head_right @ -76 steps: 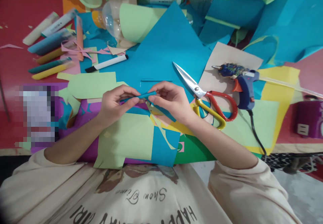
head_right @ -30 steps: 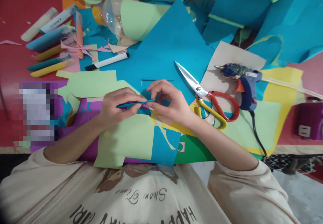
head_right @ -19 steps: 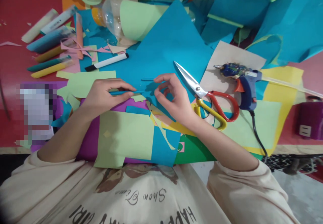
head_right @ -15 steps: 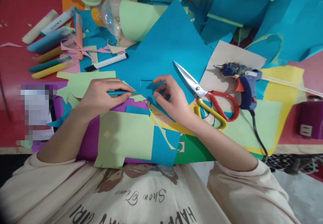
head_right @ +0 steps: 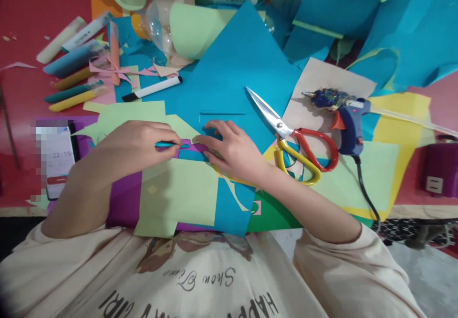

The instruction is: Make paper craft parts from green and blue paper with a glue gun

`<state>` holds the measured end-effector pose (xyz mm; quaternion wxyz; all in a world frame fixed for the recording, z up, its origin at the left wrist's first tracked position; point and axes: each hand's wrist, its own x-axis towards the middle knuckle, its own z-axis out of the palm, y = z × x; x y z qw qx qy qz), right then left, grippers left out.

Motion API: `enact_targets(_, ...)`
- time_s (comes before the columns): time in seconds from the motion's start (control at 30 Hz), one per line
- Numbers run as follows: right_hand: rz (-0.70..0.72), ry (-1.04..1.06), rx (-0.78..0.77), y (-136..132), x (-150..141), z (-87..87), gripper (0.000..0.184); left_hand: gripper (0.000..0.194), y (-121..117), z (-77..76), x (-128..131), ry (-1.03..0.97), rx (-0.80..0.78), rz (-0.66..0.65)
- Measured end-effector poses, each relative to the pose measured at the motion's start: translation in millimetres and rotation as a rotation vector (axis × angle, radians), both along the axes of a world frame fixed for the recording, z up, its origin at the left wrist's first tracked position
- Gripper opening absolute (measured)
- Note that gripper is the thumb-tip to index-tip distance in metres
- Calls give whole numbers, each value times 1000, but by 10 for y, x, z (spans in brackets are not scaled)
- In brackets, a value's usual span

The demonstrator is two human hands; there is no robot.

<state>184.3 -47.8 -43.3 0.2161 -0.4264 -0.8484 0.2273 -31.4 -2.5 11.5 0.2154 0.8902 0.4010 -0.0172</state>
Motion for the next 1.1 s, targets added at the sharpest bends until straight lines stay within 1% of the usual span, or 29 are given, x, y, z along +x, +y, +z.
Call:
enact_targets(0.07, -5, -30, 6, -7, -1, -1, 29, 17, -26, 14, 18, 65, 24, -18)
enact_targets(0.17, -15, -6, -6, 0, 10, -7, 28, 21, -94, 50, 14, 119, 101, -59)
enact_targets(0.23, -15, 10, -17, 10, 17, -14, 26, 22, -133, 85, -29, 163, 151, -105)
enact_targets(0.3, -24, 26, -24, 18, 17, -21, 25, 20, -136, 127, -103, 195, 165, -119)
enact_targets(0.4, -44, 61, -26, 20, 8, -29, 23, 21, -64, 184, -200, 89, 138, -33)
enact_targets(0.47, -63, 101, -38, 16, 0, -27, 24, 19, -6, 188, -191, -21, 142, 15)
enact_targets(0.5, -81, 130, -51, 14, -5, -24, 23, 15, 11, 170, -157, -83, 145, 44)
enact_targets(0.53, -107, 165, -67, 13, -8, -19, 22, 14, 17, 137, -106, -162, 131, 106)
enact_targets(0.57, -138, 206, -84, 13, -11, -14, 20, 14, 11, 89, -43, -295, 98, 167)
enact_targets(0.6, -173, 251, -99, 14, -13, -9, 16, 16, -5, 27, 24, -411, 43, 237)
enact_targets(0.63, -207, 298, -112, 16, -13, -5, 13, 19, -27, -43, 90, -483, -10, 290)
enact_targets(0.67, -240, 342, -124, 19, -13, -1, 9, 19, -52, -116, 147, -528, -74, 311)
enact_targets(0.7, -269, 384, -135, 23, -11, 2, 7, 19, -76, -186, 194, -575, -125, 323)
enact_targets(0.77, -309, 453, -166, 32, -4, 6, 10, 18, -112, -300, 246, -659, -177, 336)
enact_targets(0.83, -324, 503, -201, 39, 4, 10, 14, 16, -127, -368, 256, -704, -197, 332)
enact_targets(0.93, -307, 538, -213, 48, 11, 16, 10, 15, -130, -401, 241, -718, -212, 307)
enact_targets(1.1, -238, 539, -117, 49, 14, 17, 5, 18, -149, -392, 233, -722, -234, 310)
